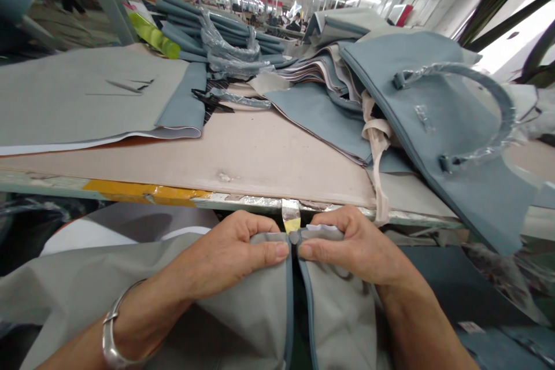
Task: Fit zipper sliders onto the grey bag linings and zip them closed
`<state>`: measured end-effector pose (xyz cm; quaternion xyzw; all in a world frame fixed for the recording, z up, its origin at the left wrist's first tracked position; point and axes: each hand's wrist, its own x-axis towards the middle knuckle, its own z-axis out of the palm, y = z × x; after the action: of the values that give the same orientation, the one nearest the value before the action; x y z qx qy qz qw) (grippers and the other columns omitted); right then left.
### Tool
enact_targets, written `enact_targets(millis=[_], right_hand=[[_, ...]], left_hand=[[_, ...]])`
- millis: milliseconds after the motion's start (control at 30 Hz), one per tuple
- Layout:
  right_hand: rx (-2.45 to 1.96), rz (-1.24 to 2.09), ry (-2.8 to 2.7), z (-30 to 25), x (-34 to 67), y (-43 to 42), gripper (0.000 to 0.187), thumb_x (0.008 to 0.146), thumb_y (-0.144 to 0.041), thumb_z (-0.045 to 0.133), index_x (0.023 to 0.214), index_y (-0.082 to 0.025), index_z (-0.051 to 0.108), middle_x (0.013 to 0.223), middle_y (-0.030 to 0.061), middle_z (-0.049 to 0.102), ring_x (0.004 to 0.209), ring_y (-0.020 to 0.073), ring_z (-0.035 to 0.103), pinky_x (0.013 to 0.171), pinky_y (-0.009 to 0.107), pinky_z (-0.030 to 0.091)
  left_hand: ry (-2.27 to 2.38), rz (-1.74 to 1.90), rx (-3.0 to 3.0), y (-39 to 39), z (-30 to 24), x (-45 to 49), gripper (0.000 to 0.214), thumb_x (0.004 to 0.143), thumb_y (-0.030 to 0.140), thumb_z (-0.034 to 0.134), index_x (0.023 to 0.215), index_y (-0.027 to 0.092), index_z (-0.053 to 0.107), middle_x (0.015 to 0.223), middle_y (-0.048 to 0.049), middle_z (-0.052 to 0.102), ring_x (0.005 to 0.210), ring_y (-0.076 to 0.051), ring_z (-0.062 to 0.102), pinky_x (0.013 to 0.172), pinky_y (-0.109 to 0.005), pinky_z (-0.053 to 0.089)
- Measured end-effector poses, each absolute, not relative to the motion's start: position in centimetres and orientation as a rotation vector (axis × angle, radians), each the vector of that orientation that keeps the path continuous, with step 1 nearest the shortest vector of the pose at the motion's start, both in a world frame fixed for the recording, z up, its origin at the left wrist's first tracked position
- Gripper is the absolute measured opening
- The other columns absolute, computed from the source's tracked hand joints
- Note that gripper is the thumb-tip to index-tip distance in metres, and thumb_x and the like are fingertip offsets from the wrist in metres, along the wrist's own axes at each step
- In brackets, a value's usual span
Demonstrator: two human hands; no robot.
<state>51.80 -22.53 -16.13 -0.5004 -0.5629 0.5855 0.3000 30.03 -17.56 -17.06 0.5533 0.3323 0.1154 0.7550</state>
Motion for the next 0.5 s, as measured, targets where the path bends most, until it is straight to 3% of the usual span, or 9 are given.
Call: enact_targets(millis=[200,500], right_hand=[[-1.343,1.601,-1.486,-16.0,51.9,-22.4,0.048,0.07,-0.046,0.083,0.062,-0.01,0.051,0.053,-0.0046,0.037,0.048,0.0041,0.028,0.043,0.017,0.019],[-1.336,1.586,-1.484,-16.1,51.9,-22.4,0.045,0.07,-0.044,0.084,0.064,-0.009,0.056,0.054,-0.0041,0.039,0.049,0.0044,0.029,0.044,0.018,0.02]], left_hand=[[0.753,0.19,1.272,-16.8,-16.3,30.2,0.033,0.073,0.042,0.073,0.072,0.012,0.06,0.059,0.0049,0.043,0.056,-0.007,0.03,0.051,-0.019,0.022],[0.715,0.165,1.29,-16.0,-15.9,30.4,0.027,0.071,0.038,0.073,0.069,0.013,0.061,0.057,0.0051,0.043,0.053,-0.007,0.029,0.048,-0.021,0.019]])
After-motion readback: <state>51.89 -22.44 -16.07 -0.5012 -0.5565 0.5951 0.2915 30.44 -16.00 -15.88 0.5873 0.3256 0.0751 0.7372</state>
